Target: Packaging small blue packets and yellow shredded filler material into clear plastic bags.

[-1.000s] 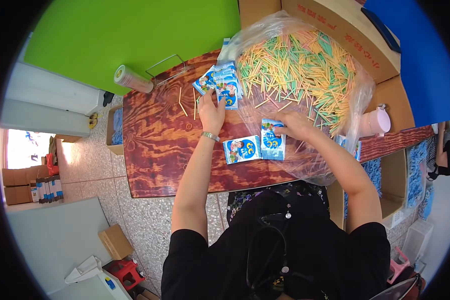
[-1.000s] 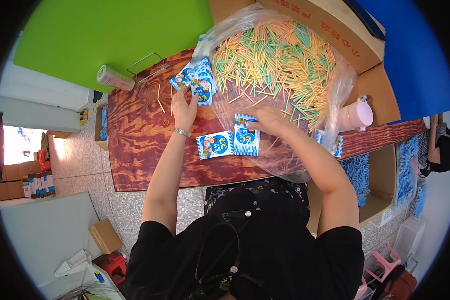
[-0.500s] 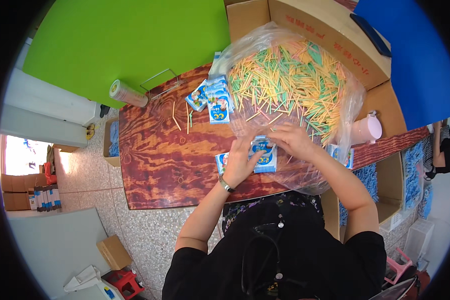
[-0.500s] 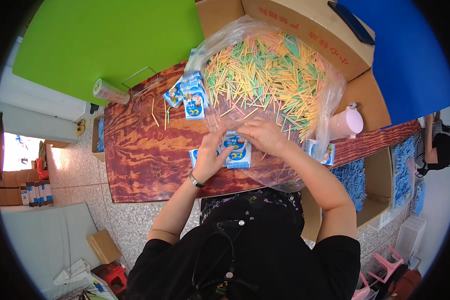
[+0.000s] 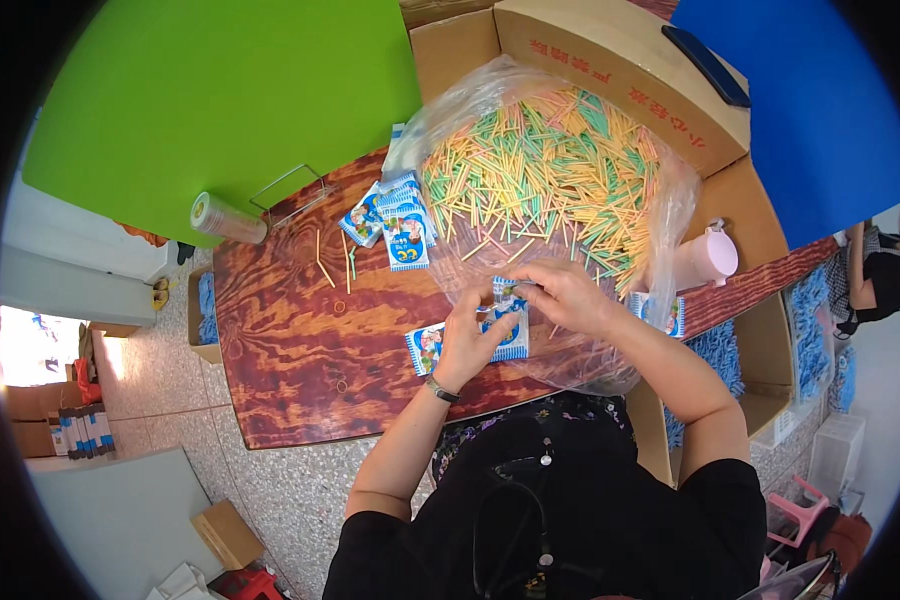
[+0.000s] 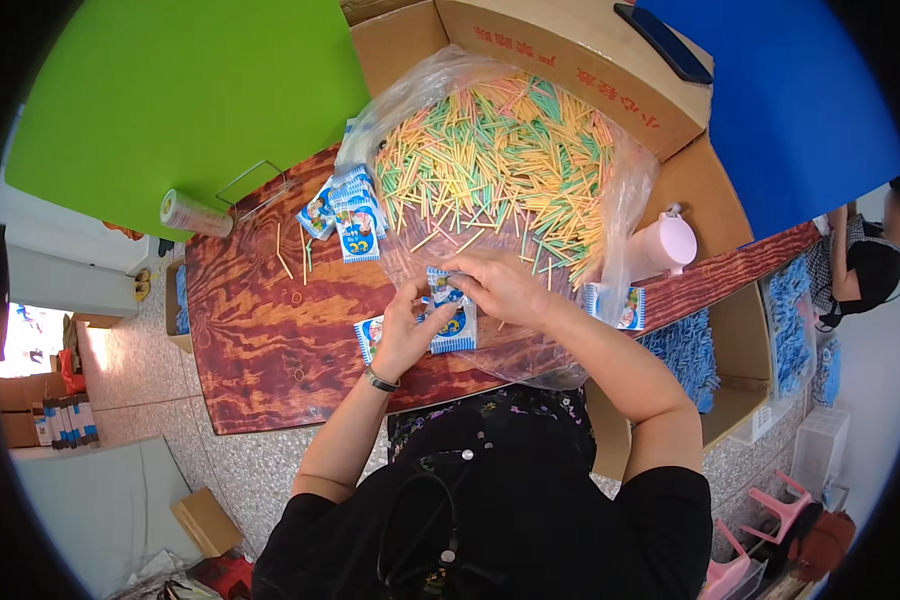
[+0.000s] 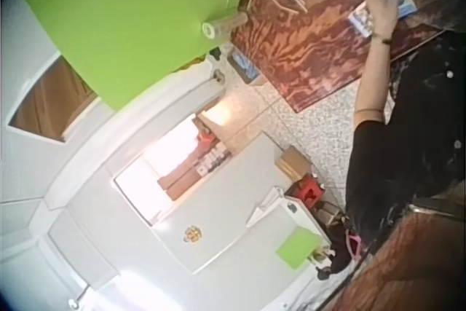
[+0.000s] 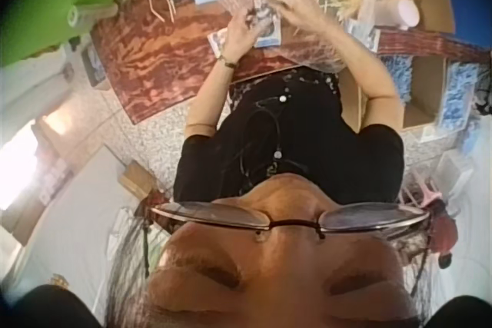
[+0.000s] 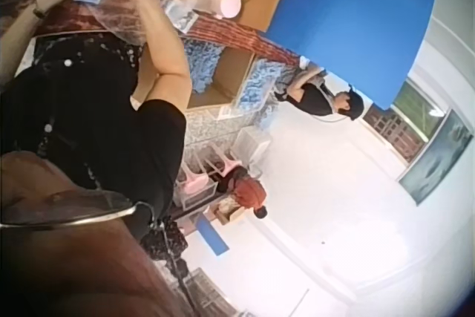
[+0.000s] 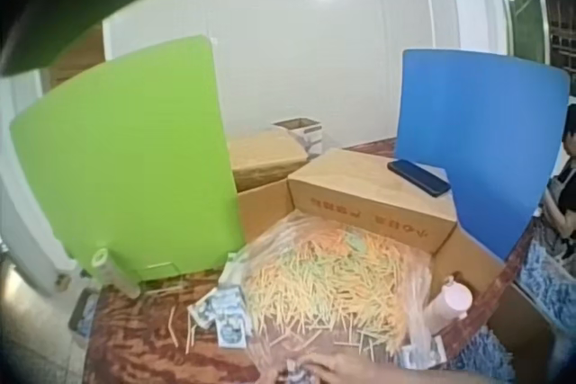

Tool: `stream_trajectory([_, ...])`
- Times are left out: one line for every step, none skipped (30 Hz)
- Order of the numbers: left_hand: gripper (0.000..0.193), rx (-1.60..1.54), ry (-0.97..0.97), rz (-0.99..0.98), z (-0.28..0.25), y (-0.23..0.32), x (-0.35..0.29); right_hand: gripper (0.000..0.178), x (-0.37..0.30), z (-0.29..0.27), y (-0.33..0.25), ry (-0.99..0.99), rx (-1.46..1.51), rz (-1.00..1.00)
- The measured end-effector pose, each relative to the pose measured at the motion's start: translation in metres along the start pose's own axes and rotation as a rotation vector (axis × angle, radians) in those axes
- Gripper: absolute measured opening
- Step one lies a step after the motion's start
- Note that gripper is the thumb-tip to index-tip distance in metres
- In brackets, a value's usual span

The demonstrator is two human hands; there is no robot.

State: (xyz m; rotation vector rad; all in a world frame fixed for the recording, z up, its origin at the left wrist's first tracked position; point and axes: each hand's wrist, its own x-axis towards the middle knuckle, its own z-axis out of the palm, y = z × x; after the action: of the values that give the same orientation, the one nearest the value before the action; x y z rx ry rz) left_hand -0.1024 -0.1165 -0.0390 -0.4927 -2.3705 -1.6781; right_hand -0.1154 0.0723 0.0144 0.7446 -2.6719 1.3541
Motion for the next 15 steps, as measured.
stream_trajectory([0.022,-0.088,-0.054,-0.116,-0.001,0.000,-0.004,0.018,0.002,0.000,-0.002,-0.004,0.023,-0.007])
stream_trajectory([0.022,-0.176,-0.108,-0.230,-0.002,0.000,-0.005,0.019,0.005,0.000,-0.004,-0.007,0.045,-0.017])
stream_trajectory([0.022,-0.177,-0.101,-0.231,-0.005,-0.001,-0.004,0.021,0.007,-0.002,0.001,-0.068,0.193,0.114])
stream_trajectory([0.022,-0.151,-0.109,-0.293,-0.009,-0.004,-0.004,0.023,0.013,-0.005,0.012,-0.131,0.339,0.245])
stream_trajectory([0.022,-0.128,-0.120,-0.351,-0.011,-0.005,-0.003,0.019,0.024,-0.007,0.028,-0.030,0.318,0.280])
stream_trajectory([0.022,-0.129,-0.113,-0.352,-0.011,-0.005,-0.003,0.021,0.037,-0.014,0.047,0.022,0.169,0.331])
stream_trajectory([0.022,-0.157,-0.112,-0.348,-0.009,-0.004,-0.003,0.024,0.048,-0.025,0.067,0.087,0.022,0.379])
stream_trajectory([0.022,-0.192,-0.113,-0.346,-0.008,-0.004,-0.003,0.031,0.061,-0.030,0.089,0.037,-0.115,0.465])
stream_trajectory([0.022,-0.194,-0.113,-0.344,-0.007,-0.007,-0.004,0.037,0.071,-0.029,0.108,-0.016,-0.251,0.548])
stream_trajectory([0.020,-0.146,-0.165,-0.345,-0.007,-0.011,-0.007,0.037,0.079,-0.021,0.118,-0.017,-0.253,0.545])
stream_trajectory([0.019,-0.100,-0.218,-0.343,-0.006,-0.014,-0.007,0.040,0.087,-0.013,0.125,-0.063,-0.383,0.594])
stream_trajectory([0.019,-0.124,-0.220,-0.344,-0.008,-0.013,-0.009,0.043,0.097,-0.005,0.118,-0.117,-0.510,0.637])
stream_trajectory([0.019,-0.125,-0.213,-0.346,-0.009,-0.016,-0.011,0.050,0.102,0.003,0.110,-0.069,-0.637,0.702])
stream_trajectory([0.019,-0.106,-0.222,-0.347,-0.011,-0.020,-0.014,0.050,0.108,0.006,0.102,-0.076,-0.638,0.692])
stream_trajectory([0.020,-0.087,-0.231,-0.347,-0.013,-0.025,-0.017,0.053,0.114,0.009,0.095,-0.087,-0.628,0.725])
